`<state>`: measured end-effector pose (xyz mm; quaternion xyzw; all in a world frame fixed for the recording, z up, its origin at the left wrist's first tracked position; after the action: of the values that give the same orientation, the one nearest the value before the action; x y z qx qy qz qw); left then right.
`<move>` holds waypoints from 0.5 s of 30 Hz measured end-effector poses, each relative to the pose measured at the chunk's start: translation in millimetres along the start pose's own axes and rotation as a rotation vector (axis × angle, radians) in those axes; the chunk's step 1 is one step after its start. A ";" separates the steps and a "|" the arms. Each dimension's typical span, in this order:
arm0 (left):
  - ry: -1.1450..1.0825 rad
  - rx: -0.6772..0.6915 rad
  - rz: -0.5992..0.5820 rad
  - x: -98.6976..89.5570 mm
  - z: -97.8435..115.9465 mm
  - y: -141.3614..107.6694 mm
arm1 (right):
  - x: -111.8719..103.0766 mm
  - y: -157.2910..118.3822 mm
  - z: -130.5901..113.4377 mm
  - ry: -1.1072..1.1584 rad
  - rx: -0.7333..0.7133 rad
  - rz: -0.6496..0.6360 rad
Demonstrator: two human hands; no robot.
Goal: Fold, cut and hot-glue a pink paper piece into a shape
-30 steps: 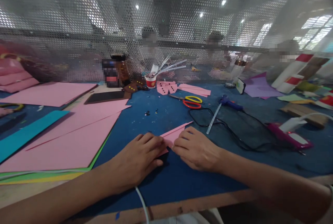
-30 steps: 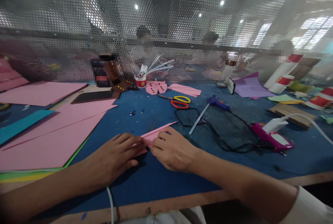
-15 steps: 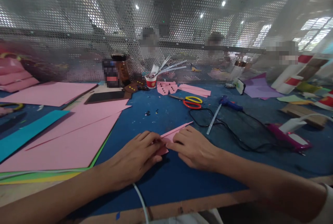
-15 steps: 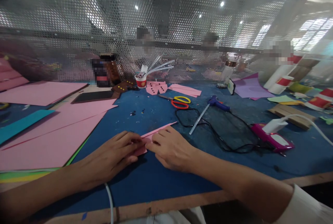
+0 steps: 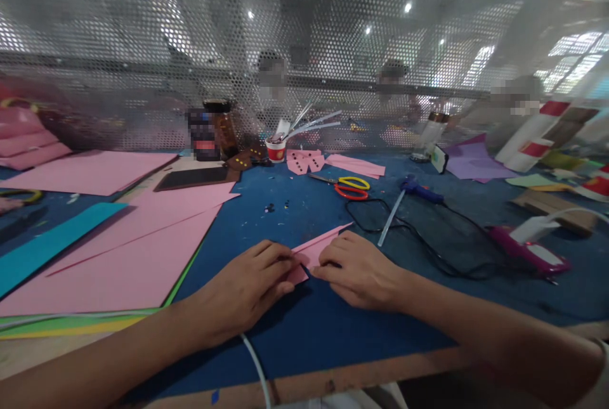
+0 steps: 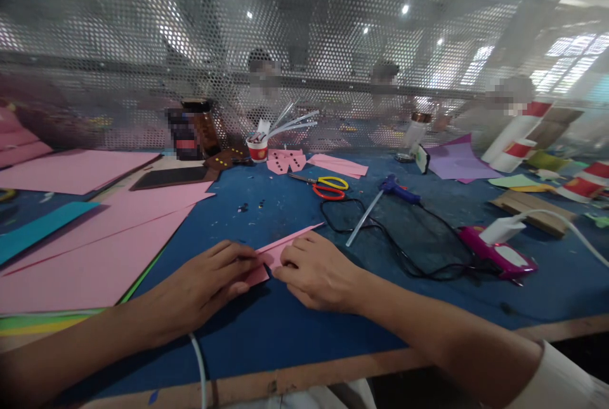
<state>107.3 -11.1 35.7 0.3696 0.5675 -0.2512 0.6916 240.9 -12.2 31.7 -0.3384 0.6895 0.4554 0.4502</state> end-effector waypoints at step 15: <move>0.068 0.021 -0.034 4.2 0.8 -0.5 | -0.9 -1.8 2.0 0.043 0.021 0.030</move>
<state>108.4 -11.8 31.6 0.3752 0.5941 -0.2561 0.6638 243.5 -10.9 31.6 -0.3331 0.7089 0.4473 0.4318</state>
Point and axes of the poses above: each hand's wrist, its own y-axis towards the middle knuckle, its own x-axis out of the palm, z = x × y, the point moved 8 cm from there along y, towards the middle knuckle, and after that the axes turned 15 degrees about y, right-handed, at the moved point
